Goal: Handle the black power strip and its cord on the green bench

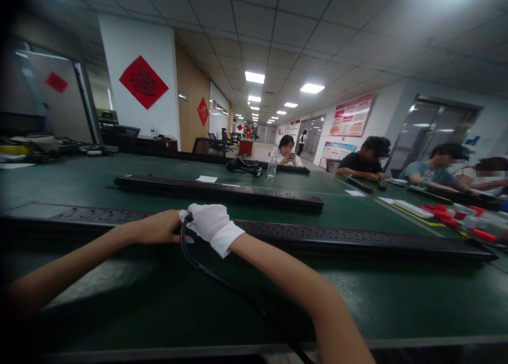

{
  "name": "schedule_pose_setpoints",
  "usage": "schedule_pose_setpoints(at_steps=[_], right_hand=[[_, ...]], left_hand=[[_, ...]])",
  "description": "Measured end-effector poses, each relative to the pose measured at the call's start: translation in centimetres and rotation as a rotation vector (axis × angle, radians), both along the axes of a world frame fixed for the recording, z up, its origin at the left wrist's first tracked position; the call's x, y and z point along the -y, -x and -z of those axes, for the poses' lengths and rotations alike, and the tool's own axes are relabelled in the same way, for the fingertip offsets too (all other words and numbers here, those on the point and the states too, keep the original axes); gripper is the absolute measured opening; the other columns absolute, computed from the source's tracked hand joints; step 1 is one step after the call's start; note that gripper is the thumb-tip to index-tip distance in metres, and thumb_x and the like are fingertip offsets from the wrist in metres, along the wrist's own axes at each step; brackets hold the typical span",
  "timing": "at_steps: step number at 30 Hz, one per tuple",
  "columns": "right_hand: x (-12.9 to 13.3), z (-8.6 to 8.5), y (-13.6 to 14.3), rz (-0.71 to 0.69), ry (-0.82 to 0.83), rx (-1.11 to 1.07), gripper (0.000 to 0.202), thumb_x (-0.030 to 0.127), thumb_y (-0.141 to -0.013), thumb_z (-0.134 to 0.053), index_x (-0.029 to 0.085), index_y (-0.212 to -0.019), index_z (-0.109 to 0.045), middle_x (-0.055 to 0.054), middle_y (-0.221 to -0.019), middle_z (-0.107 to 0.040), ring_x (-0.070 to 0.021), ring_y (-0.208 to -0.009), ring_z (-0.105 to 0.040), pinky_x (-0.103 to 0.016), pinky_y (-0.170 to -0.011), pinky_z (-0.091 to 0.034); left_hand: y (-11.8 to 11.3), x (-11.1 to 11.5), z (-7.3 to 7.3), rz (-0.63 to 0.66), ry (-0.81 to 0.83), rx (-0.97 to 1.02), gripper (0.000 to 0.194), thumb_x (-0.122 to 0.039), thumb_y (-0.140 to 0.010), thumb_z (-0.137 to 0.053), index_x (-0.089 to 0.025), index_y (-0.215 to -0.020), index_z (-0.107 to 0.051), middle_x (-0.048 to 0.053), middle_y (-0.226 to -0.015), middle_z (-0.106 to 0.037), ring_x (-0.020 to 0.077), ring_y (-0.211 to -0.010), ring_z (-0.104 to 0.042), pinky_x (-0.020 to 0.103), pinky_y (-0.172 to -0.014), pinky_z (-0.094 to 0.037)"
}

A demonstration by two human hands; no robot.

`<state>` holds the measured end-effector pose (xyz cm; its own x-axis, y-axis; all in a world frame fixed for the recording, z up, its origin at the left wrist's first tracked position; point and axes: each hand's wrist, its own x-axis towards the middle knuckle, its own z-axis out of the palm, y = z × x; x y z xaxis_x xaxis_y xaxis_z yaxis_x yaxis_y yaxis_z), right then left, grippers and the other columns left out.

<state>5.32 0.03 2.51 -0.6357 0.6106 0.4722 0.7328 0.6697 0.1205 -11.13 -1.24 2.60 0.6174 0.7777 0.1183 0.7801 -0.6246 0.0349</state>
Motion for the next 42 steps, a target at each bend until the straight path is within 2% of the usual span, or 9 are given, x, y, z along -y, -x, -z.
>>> schedule_pose_setpoints(at_steps=[4, 7, 9, 11, 16, 22, 26, 33, 42], right_hand=[[-0.1, -0.7, -0.3, 0.021, -0.091, -0.132, 0.035, 0.046, -0.088, -0.029, 0.025, -0.095, -0.056, -0.002, -0.078, -0.065, -0.0153, -0.070, -0.061, -0.023, -0.060, -0.038], [-1.1, -2.2, -1.0, 0.099, -0.114, -0.326, 0.039, 0.043, -0.089, -0.024, 0.025, -0.104, -0.055, -0.002, -0.087, -0.066, -0.0131, -0.077, -0.061, -0.020, -0.068, -0.038], [-1.9, -3.1, -1.9, 0.172, -0.052, -0.331, 0.040, 0.044, -0.088, -0.025, 0.026, -0.101, -0.058, 0.000, -0.084, -0.067, -0.0131, -0.077, -0.061, -0.020, -0.068, -0.040], [-2.4, -3.5, -2.9, 0.132, 0.024, -0.212, 0.037, 0.047, -0.086, -0.029, 0.030, -0.099, -0.059, 0.002, -0.088, -0.067, -0.0137, -0.082, -0.061, -0.020, -0.072, -0.041], [-1.5, -2.8, -4.1, 0.106, 0.146, -0.002, 0.032, 0.045, -0.083, -0.036, 0.032, -0.101, -0.060, 0.003, -0.097, -0.065, -0.0149, -0.089, -0.060, -0.020, -0.076, -0.042], [-0.8, -2.4, -3.5, 0.182, 0.069, 0.053, 0.040, 0.048, -0.086, -0.027, 0.031, -0.104, -0.058, 0.000, -0.084, -0.067, -0.0164, -0.076, -0.062, -0.024, -0.066, -0.042], [-0.9, -1.8, -3.5, 0.167, 0.050, 0.126, 0.042, 0.050, -0.087, -0.025, 0.030, -0.101, -0.059, -0.001, -0.076, -0.067, -0.0160, -0.070, -0.062, -0.024, -0.061, -0.040], [0.9, 0.0, -3.6, 0.135, -0.135, 0.067, 0.046, 0.049, -0.088, -0.020, 0.028, -0.121, -0.044, -0.004, -0.078, -0.067, -0.0188, -0.067, -0.061, -0.026, -0.059, -0.036], [1.2, 0.5, -4.0, 0.068, -0.136, -0.016, 0.040, 0.048, -0.087, -0.025, 0.028, -0.112, -0.050, -0.002, -0.082, -0.066, -0.0162, -0.072, -0.060, -0.024, -0.060, -0.034]], left_hand=[[-0.1, -0.2, 0.4, -0.025, -0.035, -0.043, 0.053, -0.060, -0.075, -0.042, -0.020, -0.107, -0.052, 0.008, -0.105, -0.057, 0.0231, -0.090, -0.055, 0.033, -0.080, -0.039], [0.2, -0.5, 0.8, -0.048, -0.060, -0.054, 0.073, -0.066, -0.073, -0.038, -0.018, -0.128, -0.033, 0.011, -0.112, -0.054, 0.0250, -0.095, -0.053, 0.034, -0.082, -0.037], [0.4, -0.6, 0.9, -0.044, -0.056, -0.060, 0.078, -0.067, -0.073, -0.036, -0.019, -0.133, -0.023, 0.011, -0.114, -0.053, 0.0251, -0.095, -0.053, 0.034, -0.083, -0.036], [0.5, -0.7, 1.0, -0.040, -0.054, -0.065, 0.079, -0.069, -0.073, -0.034, -0.020, -0.134, -0.022, 0.011, -0.116, -0.052, 0.0252, -0.096, -0.053, 0.034, -0.083, -0.035], [0.3, -0.5, 0.9, -0.035, -0.111, -0.057, 0.078, -0.069, -0.073, -0.032, -0.017, -0.131, -0.028, 0.013, -0.120, -0.049, 0.0262, -0.102, -0.049, 0.034, -0.085, -0.033], [-0.9, 0.3, 0.5, 0.016, -0.202, -0.010, 0.071, -0.067, -0.075, -0.033, -0.016, -0.125, -0.035, 0.012, -0.118, -0.050, 0.0252, -0.100, -0.049, 0.034, -0.085, -0.033], [-1.4, 0.5, 0.7, 0.039, -0.228, -0.012, 0.068, -0.066, -0.075, -0.035, -0.016, -0.120, -0.039, 0.011, -0.115, -0.051, 0.0246, -0.097, -0.050, 0.035, -0.085, -0.033], [-1.7, 0.3, 1.1, 0.020, -0.220, -0.051, 0.061, -0.066, -0.076, -0.032, -0.016, -0.106, -0.049, 0.009, -0.099, -0.056, 0.0232, -0.085, -0.053, 0.035, -0.077, -0.037], [-2.1, 0.2, 1.7, 0.021, -0.260, -0.064, 0.053, -0.059, -0.078, -0.038, -0.018, -0.111, -0.047, 0.009, -0.105, -0.054, 0.0234, -0.090, -0.053, 0.035, -0.078, -0.037]])
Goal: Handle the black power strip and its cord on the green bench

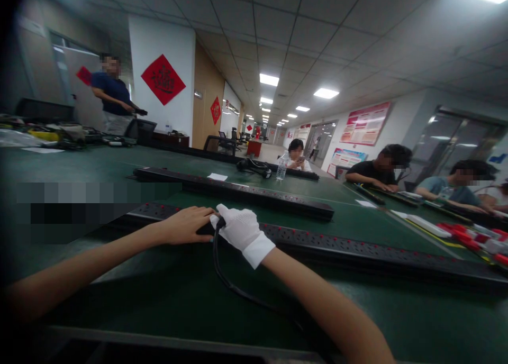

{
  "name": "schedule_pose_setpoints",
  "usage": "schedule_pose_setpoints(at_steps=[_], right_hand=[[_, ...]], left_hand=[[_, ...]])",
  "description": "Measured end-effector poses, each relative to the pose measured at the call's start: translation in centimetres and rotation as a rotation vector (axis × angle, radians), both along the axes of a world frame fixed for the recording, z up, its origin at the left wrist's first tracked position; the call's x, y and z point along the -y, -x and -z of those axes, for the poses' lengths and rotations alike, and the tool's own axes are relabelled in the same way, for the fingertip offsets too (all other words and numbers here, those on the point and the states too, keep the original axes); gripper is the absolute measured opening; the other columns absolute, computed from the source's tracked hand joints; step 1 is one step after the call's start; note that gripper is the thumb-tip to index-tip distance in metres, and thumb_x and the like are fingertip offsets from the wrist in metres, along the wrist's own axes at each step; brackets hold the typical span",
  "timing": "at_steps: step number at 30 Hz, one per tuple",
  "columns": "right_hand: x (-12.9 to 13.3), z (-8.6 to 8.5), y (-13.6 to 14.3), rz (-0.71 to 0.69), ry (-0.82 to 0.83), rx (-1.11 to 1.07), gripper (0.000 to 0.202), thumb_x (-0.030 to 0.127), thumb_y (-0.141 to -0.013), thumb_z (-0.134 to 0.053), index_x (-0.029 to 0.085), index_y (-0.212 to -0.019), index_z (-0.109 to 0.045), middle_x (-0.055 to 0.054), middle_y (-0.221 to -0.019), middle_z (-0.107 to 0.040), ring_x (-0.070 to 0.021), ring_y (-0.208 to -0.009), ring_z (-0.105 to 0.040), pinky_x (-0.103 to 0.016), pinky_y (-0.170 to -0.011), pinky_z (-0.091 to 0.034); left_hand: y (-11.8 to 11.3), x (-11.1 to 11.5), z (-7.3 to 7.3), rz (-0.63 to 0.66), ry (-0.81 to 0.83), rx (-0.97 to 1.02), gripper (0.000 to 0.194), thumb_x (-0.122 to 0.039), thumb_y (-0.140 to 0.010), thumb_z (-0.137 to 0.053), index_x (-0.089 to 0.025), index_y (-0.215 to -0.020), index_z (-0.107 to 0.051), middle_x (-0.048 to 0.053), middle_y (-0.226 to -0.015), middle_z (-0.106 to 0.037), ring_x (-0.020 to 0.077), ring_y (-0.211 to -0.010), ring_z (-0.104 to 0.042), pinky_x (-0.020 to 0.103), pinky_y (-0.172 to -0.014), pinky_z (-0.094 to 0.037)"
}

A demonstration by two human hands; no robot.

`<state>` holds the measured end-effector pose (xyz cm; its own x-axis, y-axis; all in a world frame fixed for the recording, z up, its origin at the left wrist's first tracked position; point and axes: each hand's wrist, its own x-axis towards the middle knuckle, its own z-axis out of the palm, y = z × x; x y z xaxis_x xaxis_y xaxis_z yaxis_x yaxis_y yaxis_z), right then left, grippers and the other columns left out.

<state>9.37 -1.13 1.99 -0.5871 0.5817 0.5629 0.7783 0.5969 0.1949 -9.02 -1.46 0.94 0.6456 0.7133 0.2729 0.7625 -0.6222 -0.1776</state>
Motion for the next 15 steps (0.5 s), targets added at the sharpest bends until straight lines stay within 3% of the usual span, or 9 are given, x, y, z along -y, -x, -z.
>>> schedule_pose_setpoints(at_steps=[7, 15], right_hand=[[0.22, -0.15, 0.01, 0.006, 0.008, 0.015, 0.035, 0.043, -0.088, -0.025, 0.025, -0.094, -0.054, -0.001, -0.078, -0.064, -0.0151, -0.067, -0.058, -0.025, -0.056, -0.031], [0.68, -0.52, 0.06, 0.017, 0.050, 0.019, 0.036, 0.044, -0.088, -0.024, 0.024, -0.095, -0.053, -0.002, -0.079, -0.064, -0.0146, -0.068, -0.058, -0.024, -0.058, -0.032]], left_hand=[[0.24, -0.16, 0.28, -0.019, 0.028, 0.011, 0.050, -0.057, -0.079, -0.040, -0.019, -0.111, -0.048, 0.009, -0.110, -0.052, 0.0227, -0.094, -0.051, 0.034, -0.081, -0.035], [0.30, -0.04, 0.28, -0.004, 0.016, -0.004, 0.049, -0.056, -0.079, -0.040, -0.018, -0.110, -0.049, 0.009, -0.110, -0.051, 0.0231, -0.094, -0.051, 0.035, -0.081, -0.036]])
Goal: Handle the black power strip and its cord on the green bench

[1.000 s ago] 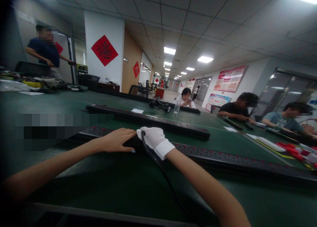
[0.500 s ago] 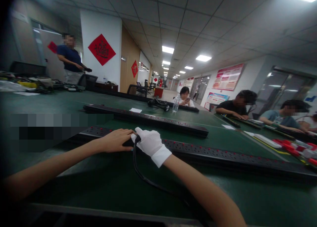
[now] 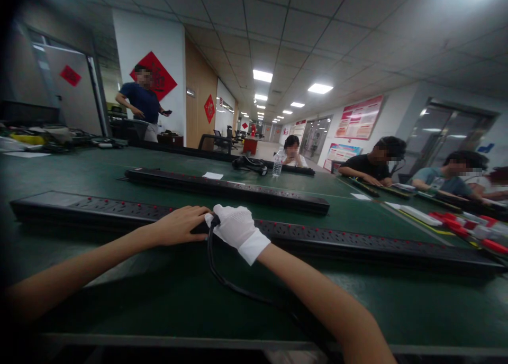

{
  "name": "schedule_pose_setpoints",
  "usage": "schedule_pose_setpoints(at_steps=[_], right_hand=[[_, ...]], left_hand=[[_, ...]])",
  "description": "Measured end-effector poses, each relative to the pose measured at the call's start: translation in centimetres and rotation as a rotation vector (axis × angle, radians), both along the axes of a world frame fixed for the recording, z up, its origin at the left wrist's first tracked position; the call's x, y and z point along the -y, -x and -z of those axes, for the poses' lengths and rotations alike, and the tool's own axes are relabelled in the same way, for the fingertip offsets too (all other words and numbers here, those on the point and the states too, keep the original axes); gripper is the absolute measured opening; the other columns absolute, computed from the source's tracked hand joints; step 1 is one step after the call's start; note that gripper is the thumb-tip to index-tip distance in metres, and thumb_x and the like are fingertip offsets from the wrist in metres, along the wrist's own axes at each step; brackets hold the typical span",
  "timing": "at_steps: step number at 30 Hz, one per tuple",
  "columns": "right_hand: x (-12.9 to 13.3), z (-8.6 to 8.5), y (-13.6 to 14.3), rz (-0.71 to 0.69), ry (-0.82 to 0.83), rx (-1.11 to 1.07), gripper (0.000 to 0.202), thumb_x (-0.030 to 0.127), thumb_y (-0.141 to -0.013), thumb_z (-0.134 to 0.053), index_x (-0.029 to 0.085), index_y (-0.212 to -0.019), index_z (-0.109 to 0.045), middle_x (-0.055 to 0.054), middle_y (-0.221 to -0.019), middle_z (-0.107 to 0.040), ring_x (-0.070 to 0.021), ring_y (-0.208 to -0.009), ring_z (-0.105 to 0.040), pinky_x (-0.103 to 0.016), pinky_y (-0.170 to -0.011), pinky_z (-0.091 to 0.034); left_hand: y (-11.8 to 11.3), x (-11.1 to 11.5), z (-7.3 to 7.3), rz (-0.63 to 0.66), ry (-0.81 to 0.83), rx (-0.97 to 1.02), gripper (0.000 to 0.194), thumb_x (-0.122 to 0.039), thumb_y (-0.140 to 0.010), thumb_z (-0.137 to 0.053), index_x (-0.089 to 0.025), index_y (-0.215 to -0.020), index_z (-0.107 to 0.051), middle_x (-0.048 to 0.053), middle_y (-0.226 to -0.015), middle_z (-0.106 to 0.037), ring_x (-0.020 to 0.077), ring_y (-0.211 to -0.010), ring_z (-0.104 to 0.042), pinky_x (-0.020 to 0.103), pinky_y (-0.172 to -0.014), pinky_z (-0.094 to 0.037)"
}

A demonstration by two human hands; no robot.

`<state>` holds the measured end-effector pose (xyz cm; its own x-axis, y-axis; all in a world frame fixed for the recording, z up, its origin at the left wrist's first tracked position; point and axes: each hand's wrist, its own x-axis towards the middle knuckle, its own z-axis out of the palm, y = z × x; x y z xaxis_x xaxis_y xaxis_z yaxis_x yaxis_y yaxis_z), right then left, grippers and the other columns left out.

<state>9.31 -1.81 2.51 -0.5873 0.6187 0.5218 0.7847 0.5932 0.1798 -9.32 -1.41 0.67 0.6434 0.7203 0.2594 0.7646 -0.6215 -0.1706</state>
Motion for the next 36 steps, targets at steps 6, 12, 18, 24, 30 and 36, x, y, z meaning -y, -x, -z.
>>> schedule_pose_setpoints(at_steps=[6, 12, 18, 24, 30, 36], right_hand=[[0.02, -0.14, -0.09, -0.013, 0.027, 0.015, 0.035, 0.041, -0.089, -0.023, 0.023, -0.095, -0.053, -0.003, -0.080, -0.064, -0.0146, -0.069, -0.058, -0.025, -0.058, -0.033], [-0.18, 0.11, -0.07, -0.020, 0.004, -0.002, 0.038, 0.045, -0.088, -0.024, 0.022, -0.095, -0.053, -0.003, -0.080, -0.064, -0.0155, -0.068, -0.058, -0.024, -0.057, -0.032], [0.00, -0.02, -0.03, -0.002, 0.014, 0.000, 0.036, 0.043, -0.088, -0.025, 0.022, -0.092, -0.054, -0.003, -0.080, -0.064, -0.0155, -0.069, -0.059, -0.024, -0.058, -0.033], [0.19, -0.21, 0.00, 0.003, 0.028, 0.011, 0.035, 0.042, -0.088, -0.025, 0.021, -0.092, -0.053, -0.004, -0.082, -0.064, -0.0157, -0.070, -0.059, -0.025, -0.059, -0.034], [0.26, -0.25, 0.03, 0.012, 0.055, 0.023, 0.031, 0.038, -0.088, -0.028, 0.021, -0.094, -0.053, -0.004, -0.084, -0.064, -0.0150, -0.073, -0.059, -0.024, -0.061, -0.035], [0.07, -0.09, 0.02, 0.005, 0.021, 0.014, 0.031, 0.039, -0.088, -0.027, 0.022, -0.091, -0.053, -0.002, -0.081, -0.064, -0.0156, -0.070, -0.059, -0.025, -0.059, -0.034]], left_hand=[[-0.02, 0.03, -0.08, -0.009, 0.013, 0.010, 0.048, -0.056, -0.079, -0.041, -0.019, -0.108, -0.050, 0.009, -0.110, -0.052, 0.0231, -0.094, -0.051, 0.035, -0.081, -0.036], [0.00, -0.01, -0.02, -0.006, 0.007, 0.005, 0.049, -0.057, -0.079, -0.041, -0.019, -0.109, -0.050, 0.009, -0.110, -0.052, 0.0231, -0.094, -0.051, 0.034, -0.081, -0.036], [-0.03, 0.17, -0.14, -0.008, 0.011, 0.008, 0.049, -0.056, -0.079, -0.040, -0.019, -0.110, -0.049, 0.009, -0.110, -0.051, 0.0227, -0.093, -0.051, 0.034, -0.080, -0.036], [-0.05, 0.19, -0.26, -0.014, 0.024, 0.010, 0.051, -0.057, -0.079, -0.040, -0.019, -0.111, -0.049, 0.010, -0.111, -0.051, 0.0232, -0.094, -0.050, 0.034, -0.080, -0.037], [0.03, 0.12, -0.13, -0.014, 0.032, 0.027, 0.050, -0.057, -0.079, -0.041, -0.020, -0.111, -0.049, 0.009, -0.113, -0.051, 0.0231, -0.096, -0.050, 0.034, -0.081, -0.036], [0.00, 0.15, -0.17, -0.014, 0.024, 0.019, 0.050, -0.056, -0.079, -0.041, -0.019, -0.111, -0.049, 0.009, -0.112, -0.051, 0.0233, -0.095, -0.050, 0.035, -0.081, -0.036]])
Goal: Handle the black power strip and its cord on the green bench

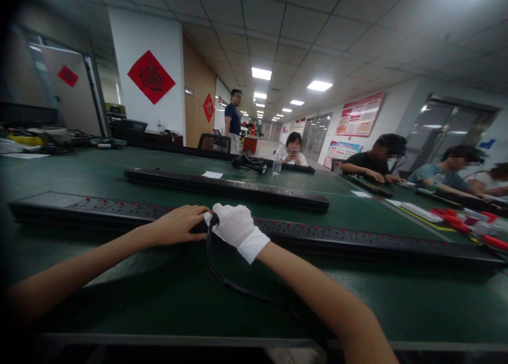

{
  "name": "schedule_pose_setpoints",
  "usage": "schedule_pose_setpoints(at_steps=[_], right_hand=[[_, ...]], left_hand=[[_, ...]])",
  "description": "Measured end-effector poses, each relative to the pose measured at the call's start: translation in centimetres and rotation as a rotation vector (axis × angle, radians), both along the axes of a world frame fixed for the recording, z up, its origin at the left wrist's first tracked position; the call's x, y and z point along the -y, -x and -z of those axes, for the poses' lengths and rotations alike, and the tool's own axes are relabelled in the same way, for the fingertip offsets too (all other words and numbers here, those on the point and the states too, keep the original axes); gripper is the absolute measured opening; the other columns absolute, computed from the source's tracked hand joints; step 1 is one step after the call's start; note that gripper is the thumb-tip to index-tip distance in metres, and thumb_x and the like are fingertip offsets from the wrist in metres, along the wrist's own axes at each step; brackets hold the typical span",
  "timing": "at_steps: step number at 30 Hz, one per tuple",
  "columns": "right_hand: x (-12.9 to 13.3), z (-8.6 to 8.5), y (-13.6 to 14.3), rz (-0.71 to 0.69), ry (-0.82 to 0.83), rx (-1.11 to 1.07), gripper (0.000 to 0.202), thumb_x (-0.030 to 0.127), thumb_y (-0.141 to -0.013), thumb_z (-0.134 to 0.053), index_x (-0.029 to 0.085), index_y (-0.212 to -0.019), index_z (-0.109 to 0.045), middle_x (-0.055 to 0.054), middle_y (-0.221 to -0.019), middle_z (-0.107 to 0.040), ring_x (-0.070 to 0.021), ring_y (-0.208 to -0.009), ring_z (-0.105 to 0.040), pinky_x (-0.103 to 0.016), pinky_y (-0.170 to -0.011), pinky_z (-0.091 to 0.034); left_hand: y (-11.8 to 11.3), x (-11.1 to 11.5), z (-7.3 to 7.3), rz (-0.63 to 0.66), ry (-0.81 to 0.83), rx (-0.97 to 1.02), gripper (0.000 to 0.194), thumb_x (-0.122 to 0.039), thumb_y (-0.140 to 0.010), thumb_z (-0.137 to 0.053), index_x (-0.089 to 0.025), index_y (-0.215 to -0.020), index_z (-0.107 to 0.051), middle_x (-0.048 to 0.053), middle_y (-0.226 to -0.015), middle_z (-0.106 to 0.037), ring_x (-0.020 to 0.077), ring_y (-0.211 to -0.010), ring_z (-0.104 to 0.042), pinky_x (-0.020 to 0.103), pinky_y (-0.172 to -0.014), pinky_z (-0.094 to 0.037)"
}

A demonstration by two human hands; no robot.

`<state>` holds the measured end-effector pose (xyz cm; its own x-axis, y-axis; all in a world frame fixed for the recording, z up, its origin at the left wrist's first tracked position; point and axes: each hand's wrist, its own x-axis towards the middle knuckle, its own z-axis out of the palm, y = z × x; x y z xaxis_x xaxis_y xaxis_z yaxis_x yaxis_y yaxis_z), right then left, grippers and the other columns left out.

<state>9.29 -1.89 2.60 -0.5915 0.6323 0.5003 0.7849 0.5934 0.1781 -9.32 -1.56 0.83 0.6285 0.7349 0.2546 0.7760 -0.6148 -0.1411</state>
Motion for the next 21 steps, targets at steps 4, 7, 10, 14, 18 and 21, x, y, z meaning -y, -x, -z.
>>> schedule_pose_setpoints(at_steps=[4, 7, 10, 14, 18, 21], right_hand=[[-0.04, 0.00, -0.03, 0.009, 0.001, -0.001, 0.037, 0.045, -0.088, -0.025, 0.022, -0.095, -0.053, -0.004, -0.083, -0.065, -0.0160, -0.071, -0.059, -0.025, -0.060, -0.035], [0.02, -0.07, -0.02, 0.022, 0.005, 0.003, 0.039, 0.046, -0.088, -0.024, 0.023, -0.097, -0.054, -0.004, -0.083, -0.065, -0.0163, -0.072, -0.059, -0.025, -0.061, -0.035], [0.09, -0.18, -0.01, 0.027, 0.017, 0.012, 0.040, 0.047, -0.088, -0.024, 0.022, -0.098, -0.054, -0.005, -0.084, -0.065, -0.0162, -0.072, -0.059, -0.025, -0.061, -0.036], [0.10, -0.20, -0.02, 0.029, 0.020, 0.014, 0.040, 0.047, -0.088, -0.024, 0.022, -0.098, -0.054, -0.005, -0.084, -0.065, -0.0160, -0.073, -0.059, -0.025, -0.061, -0.035], [-0.05, 0.01, -0.05, 0.015, -0.002, 0.001, 0.039, 0.046, -0.088, -0.024, 0.022, -0.096, -0.054, -0.004, -0.082, -0.065, -0.0161, -0.071, -0.059, -0.025, -0.061, -0.035], [-0.13, 0.13, -0.06, 0.000, -0.012, -0.006, 0.039, 0.046, -0.088, -0.024, 0.023, -0.095, -0.054, -0.003, -0.080, -0.065, -0.0165, -0.070, -0.059, -0.025, -0.059, -0.035]], left_hand=[[-0.12, 0.06, -0.10, 0.011, -0.001, -0.005, 0.049, -0.055, -0.079, -0.042, -0.019, -0.111, -0.049, 0.010, -0.111, -0.052, 0.0234, -0.096, -0.050, 0.035, -0.082, -0.036], [-0.16, 0.08, -0.16, 0.007, 0.002, 0.005, 0.050, -0.056, -0.078, -0.043, -0.019, -0.111, -0.049, 0.009, -0.110, -0.052, 0.0234, -0.096, -0.050, 0.035, -0.083, -0.035], [-0.15, 0.12, -0.21, 0.004, 0.008, 0.003, 0.050, -0.056, -0.078, -0.043, -0.020, -0.112, -0.048, 0.009, -0.111, -0.051, 0.0233, -0.096, -0.050, 0.035, -0.083, -0.035], [-0.17, 0.18, -0.26, 0.006, 0.012, 0.001, 0.050, -0.056, -0.078, -0.043, -0.020, -0.113, -0.048, 0.009, -0.111, -0.051, 0.0234, -0.095, -0.051, 0.035, -0.083, -0.036], [-0.16, 0.21, -0.30, 0.000, 0.011, -0.005, 0.050, -0.055, -0.079, -0.042, -0.019, -0.113, -0.048, 0.009, -0.111, -0.051, 0.0234, -0.096, -0.050, 0.035, -0.082, -0.036], [-0.13, 0.22, -0.31, 0.006, 0.009, -0.012, 0.048, -0.055, -0.079, -0.042, -0.020, -0.112, -0.048, 0.009, -0.112, -0.050, 0.0231, -0.096, -0.050, 0.035, -0.082, -0.036]])
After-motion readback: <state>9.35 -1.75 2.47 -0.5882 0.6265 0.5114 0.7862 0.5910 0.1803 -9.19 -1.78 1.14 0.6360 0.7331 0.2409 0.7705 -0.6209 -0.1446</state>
